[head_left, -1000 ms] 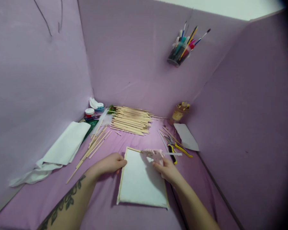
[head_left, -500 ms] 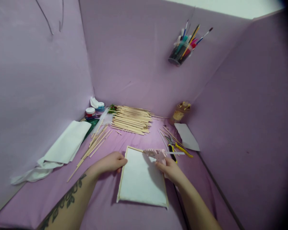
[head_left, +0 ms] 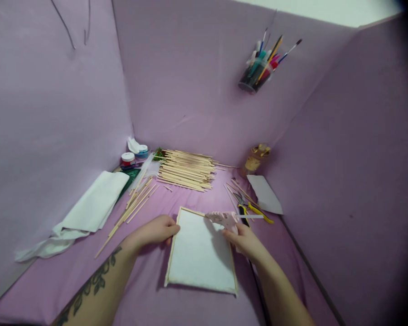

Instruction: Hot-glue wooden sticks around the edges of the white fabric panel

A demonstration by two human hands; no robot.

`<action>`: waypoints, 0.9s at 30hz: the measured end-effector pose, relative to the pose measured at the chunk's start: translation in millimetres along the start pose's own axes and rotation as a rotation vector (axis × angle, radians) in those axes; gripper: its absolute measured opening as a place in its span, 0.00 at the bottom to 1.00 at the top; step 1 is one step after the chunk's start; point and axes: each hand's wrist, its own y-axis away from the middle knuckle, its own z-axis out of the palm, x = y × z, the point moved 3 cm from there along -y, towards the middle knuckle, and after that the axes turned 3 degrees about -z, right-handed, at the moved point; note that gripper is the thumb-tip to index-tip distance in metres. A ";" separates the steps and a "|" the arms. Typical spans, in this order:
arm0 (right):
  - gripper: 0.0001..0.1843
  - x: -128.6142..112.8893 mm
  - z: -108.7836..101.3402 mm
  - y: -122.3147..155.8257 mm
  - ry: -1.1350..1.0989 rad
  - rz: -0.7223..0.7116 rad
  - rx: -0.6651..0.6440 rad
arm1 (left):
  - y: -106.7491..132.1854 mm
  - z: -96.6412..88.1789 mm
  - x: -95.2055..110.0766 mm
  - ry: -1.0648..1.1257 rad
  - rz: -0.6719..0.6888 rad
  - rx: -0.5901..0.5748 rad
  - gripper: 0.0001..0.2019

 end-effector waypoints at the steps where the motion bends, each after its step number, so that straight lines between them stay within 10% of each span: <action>1: 0.17 0.2 -0.3 0.1 0.001 0.001 -0.007 | -0.2 0.0 -0.1 -0.001 0.003 0.001 0.16; 27: 0.20 8.7 -16.5 2.5 -0.068 0.037 -0.007 | -7.3 0.9 -13.5 0.059 0.014 -0.018 0.16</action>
